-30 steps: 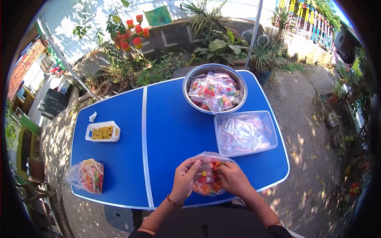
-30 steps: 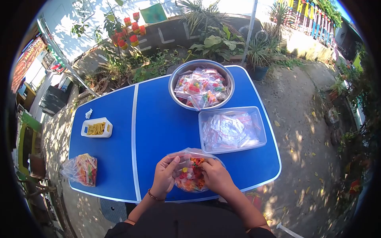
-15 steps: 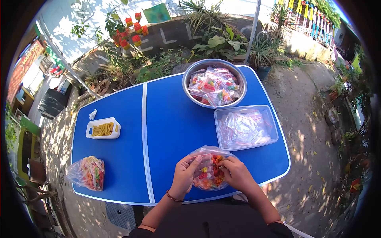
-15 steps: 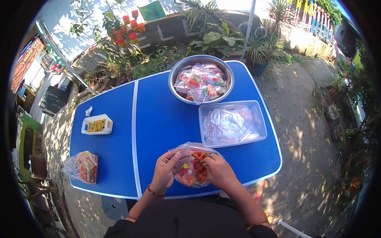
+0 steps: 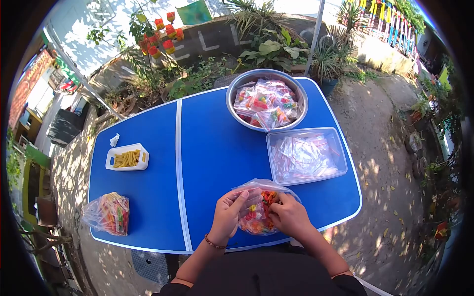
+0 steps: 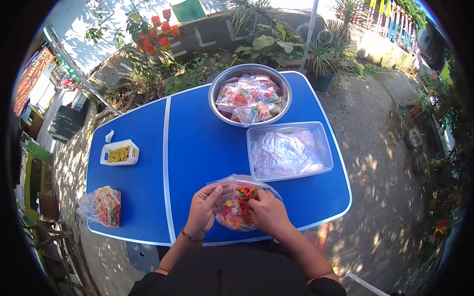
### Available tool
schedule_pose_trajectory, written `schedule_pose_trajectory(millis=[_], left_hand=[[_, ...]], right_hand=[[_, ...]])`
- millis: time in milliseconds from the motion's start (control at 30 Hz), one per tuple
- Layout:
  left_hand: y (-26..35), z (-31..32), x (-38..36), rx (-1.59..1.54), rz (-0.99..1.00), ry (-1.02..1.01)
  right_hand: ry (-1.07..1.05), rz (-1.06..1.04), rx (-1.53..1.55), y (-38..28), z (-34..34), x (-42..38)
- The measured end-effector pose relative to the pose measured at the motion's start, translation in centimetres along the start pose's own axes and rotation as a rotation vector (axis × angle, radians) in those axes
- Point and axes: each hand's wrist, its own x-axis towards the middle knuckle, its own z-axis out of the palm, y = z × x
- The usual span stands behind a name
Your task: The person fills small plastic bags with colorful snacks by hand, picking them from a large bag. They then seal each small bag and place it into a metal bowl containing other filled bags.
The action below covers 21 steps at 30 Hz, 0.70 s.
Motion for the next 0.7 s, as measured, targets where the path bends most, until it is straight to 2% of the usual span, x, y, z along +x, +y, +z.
schedule_pose_trajectory(millis=[567, 700], left_hand=[[-0.2, 0.1, 0.5, -0.016, -0.037, -0.027], [-0.4, 0.0, 0.5, -0.026, -0.042, -0.045]], right_hand=[[0.038, 0.051, 0.122, 0.8, -1.0, -0.2], [0.084, 0.099, 0.308, 0.6, -1.5, 0.0]])
